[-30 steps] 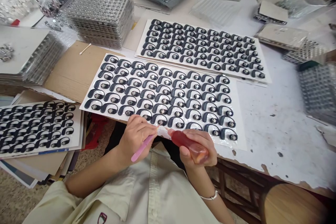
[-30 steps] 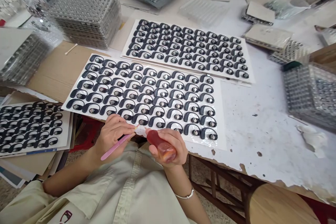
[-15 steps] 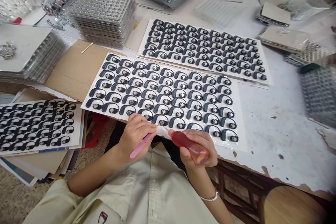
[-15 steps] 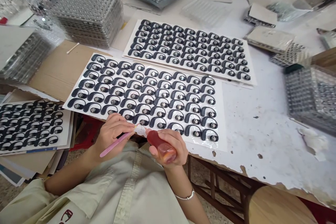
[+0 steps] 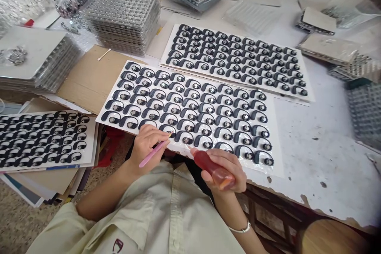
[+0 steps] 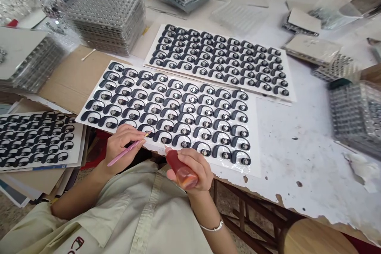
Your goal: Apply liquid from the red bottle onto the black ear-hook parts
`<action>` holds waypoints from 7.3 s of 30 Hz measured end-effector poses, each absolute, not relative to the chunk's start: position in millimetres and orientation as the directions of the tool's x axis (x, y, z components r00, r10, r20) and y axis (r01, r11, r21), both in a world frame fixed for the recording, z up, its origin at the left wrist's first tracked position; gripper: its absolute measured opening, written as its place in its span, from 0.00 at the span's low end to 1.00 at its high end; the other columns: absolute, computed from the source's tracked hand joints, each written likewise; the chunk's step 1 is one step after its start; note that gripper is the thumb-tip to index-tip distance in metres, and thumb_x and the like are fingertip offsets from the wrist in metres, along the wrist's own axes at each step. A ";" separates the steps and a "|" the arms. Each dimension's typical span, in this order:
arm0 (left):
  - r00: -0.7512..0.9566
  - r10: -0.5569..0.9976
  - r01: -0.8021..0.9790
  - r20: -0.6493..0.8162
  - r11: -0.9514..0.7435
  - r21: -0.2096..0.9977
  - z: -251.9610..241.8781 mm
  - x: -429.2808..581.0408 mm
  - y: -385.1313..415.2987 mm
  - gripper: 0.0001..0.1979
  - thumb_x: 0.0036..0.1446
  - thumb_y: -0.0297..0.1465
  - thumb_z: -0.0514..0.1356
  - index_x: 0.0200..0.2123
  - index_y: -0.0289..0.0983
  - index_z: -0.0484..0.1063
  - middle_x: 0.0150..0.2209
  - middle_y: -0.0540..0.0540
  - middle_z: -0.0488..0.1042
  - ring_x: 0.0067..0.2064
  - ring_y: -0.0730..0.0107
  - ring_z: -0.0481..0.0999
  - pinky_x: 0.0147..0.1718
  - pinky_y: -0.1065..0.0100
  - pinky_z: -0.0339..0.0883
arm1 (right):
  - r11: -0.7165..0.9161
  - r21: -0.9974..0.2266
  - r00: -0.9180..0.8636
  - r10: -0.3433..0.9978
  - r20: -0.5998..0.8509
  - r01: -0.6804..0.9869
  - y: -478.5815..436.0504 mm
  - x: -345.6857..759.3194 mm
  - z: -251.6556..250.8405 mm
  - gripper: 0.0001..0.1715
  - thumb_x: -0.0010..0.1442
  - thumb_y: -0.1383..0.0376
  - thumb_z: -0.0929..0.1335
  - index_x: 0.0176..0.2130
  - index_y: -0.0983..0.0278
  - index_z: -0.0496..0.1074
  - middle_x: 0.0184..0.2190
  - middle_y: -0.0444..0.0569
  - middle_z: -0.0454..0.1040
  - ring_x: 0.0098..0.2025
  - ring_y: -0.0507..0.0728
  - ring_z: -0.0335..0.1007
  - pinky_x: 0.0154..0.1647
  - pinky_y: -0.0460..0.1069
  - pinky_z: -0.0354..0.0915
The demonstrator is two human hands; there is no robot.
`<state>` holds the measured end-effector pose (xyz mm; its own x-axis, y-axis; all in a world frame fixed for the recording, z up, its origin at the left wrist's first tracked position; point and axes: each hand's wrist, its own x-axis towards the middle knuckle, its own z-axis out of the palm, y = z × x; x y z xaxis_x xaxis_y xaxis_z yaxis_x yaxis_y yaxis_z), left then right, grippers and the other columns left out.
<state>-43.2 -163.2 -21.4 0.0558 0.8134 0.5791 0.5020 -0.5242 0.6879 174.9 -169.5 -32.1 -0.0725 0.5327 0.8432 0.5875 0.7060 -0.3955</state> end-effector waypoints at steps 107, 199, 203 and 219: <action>0.376 0.670 0.626 0.640 -0.693 0.358 -9.0 34.2 -178.9 0.06 0.57 0.19 0.58 0.34 0.34 0.71 0.35 0.44 0.78 0.35 0.65 0.70 0.41 0.57 0.66 | 0.695 -0.413 0.050 0.479 0.876 0.588 -151.4 219.4 -23.6 0.19 0.54 0.56 0.71 0.43 0.62 0.70 0.27 0.44 0.73 0.25 0.55 0.70 0.22 0.51 0.66; 0.353 0.733 0.478 0.582 -0.676 0.561 -4.7 22.6 -167.1 0.07 0.55 0.19 0.58 0.35 0.36 0.70 0.34 0.48 0.79 0.34 0.68 0.70 0.39 0.59 0.64 | 0.741 -0.421 0.015 0.486 0.874 0.522 -154.7 216.0 -17.0 0.16 0.54 0.58 0.71 0.39 0.67 0.71 0.24 0.46 0.72 0.23 0.54 0.69 0.18 0.49 0.66; 0.356 0.744 0.451 0.566 -0.667 0.593 -3.8 21.1 -165.3 0.07 0.55 0.19 0.58 0.35 0.36 0.70 0.35 0.48 0.79 0.35 0.67 0.71 0.40 0.58 0.64 | 0.740 -0.414 0.017 0.478 0.878 0.530 -154.5 216.9 -18.9 0.17 0.54 0.58 0.71 0.40 0.66 0.70 0.25 0.46 0.73 0.24 0.54 0.69 0.19 0.49 0.66; 0.364 0.770 0.395 0.523 -0.637 0.662 -2.8 16.2 -158.6 0.05 0.58 0.22 0.58 0.34 0.37 0.71 0.34 0.49 0.79 0.34 0.68 0.70 0.39 0.59 0.63 | 0.760 -0.393 -0.011 0.465 0.885 0.517 -150.9 217.5 -19.5 0.17 0.55 0.57 0.71 0.41 0.65 0.70 0.25 0.45 0.73 0.23 0.54 0.69 0.18 0.49 0.67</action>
